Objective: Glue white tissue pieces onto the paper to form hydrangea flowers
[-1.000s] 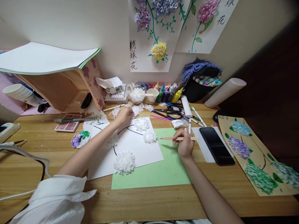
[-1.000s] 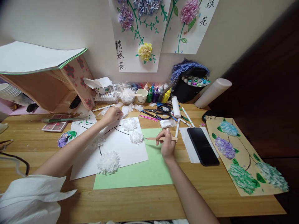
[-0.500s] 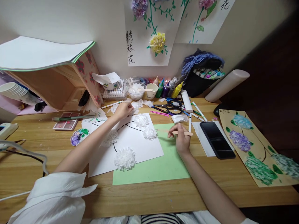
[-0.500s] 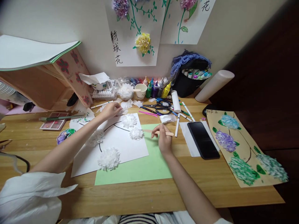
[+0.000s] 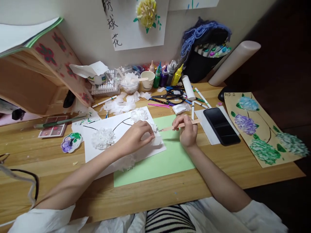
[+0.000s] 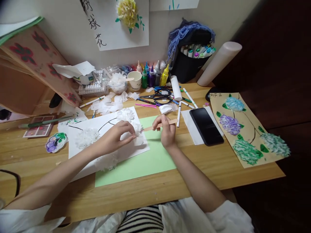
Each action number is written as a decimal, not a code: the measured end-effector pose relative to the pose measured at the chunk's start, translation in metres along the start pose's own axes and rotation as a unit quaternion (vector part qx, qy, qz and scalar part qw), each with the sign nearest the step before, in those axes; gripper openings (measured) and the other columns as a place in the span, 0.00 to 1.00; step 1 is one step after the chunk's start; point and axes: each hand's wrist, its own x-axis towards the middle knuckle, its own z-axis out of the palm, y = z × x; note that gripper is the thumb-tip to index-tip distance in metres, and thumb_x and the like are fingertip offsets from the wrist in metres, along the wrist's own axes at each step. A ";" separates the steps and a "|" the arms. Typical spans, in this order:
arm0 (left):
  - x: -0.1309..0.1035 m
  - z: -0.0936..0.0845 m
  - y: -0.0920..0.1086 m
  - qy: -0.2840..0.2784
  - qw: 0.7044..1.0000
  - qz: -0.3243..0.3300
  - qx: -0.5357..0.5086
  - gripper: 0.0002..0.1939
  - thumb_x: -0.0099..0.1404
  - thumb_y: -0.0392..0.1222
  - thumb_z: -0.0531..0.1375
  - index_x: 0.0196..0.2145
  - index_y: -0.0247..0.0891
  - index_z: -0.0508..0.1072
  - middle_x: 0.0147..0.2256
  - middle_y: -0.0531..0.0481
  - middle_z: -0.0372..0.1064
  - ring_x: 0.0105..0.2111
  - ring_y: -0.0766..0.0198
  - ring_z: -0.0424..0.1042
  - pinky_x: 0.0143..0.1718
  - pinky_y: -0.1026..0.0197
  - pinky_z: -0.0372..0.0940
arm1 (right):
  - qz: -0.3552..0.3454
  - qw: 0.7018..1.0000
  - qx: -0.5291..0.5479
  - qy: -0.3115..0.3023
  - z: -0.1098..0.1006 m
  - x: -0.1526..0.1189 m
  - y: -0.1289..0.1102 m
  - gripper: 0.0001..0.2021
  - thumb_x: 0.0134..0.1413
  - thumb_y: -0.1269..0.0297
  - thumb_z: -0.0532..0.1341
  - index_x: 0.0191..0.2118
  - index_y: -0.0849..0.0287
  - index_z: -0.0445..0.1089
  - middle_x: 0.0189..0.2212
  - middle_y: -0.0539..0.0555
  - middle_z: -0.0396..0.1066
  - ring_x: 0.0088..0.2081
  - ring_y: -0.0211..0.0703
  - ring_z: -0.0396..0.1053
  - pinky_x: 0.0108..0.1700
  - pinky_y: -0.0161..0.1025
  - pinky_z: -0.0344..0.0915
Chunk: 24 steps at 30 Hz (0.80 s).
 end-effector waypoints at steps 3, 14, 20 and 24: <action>0.008 0.015 -0.006 0.022 0.996 0.009 0.083 0.08 0.63 0.41 0.53 0.33 0.38 0.71 0.38 0.45 0.67 0.40 0.58 0.64 0.41 0.56 0.61 | -0.005 0.999 -0.033 -0.001 -0.002 -0.005 -0.002 0.23 0.60 0.54 0.47 0.18 0.58 0.62 0.14 0.48 0.60 0.15 0.32 0.56 0.17 0.33 0.49; 0.030 0.026 -0.004 0.026 0.968 0.028 0.248 0.08 0.63 0.38 0.53 0.31 0.34 0.70 0.38 0.43 0.67 0.37 0.58 0.62 0.35 0.57 0.58 | -0.273 0.895 -0.275 -0.221 -0.007 -0.006 0.001 0.15 0.60 0.70 0.47 0.24 0.58 0.62 0.16 0.49 0.64 0.20 0.36 0.61 0.25 0.35 0.57; 0.034 0.019 -0.006 0.035 0.962 0.017 0.270 0.09 0.65 0.40 0.51 0.35 0.35 0.69 0.37 0.44 0.67 0.37 0.57 0.63 0.36 0.57 0.57 | -0.232 0.906 -0.296 -0.196 -0.006 -0.004 0.007 0.14 0.60 0.68 0.49 0.24 0.58 0.62 0.17 0.49 0.65 0.22 0.36 0.64 0.27 0.34 0.59; 0.021 0.003 -0.014 0.041 0.958 -0.111 0.260 0.09 0.64 0.37 0.49 0.36 0.36 0.68 0.36 0.45 0.68 0.35 0.59 0.66 0.31 0.60 0.56 | -0.196 0.923 -0.279 -0.179 -0.006 -0.004 0.009 0.14 0.61 0.68 0.48 0.24 0.57 0.63 0.18 0.49 0.66 0.23 0.36 0.66 0.29 0.34 0.60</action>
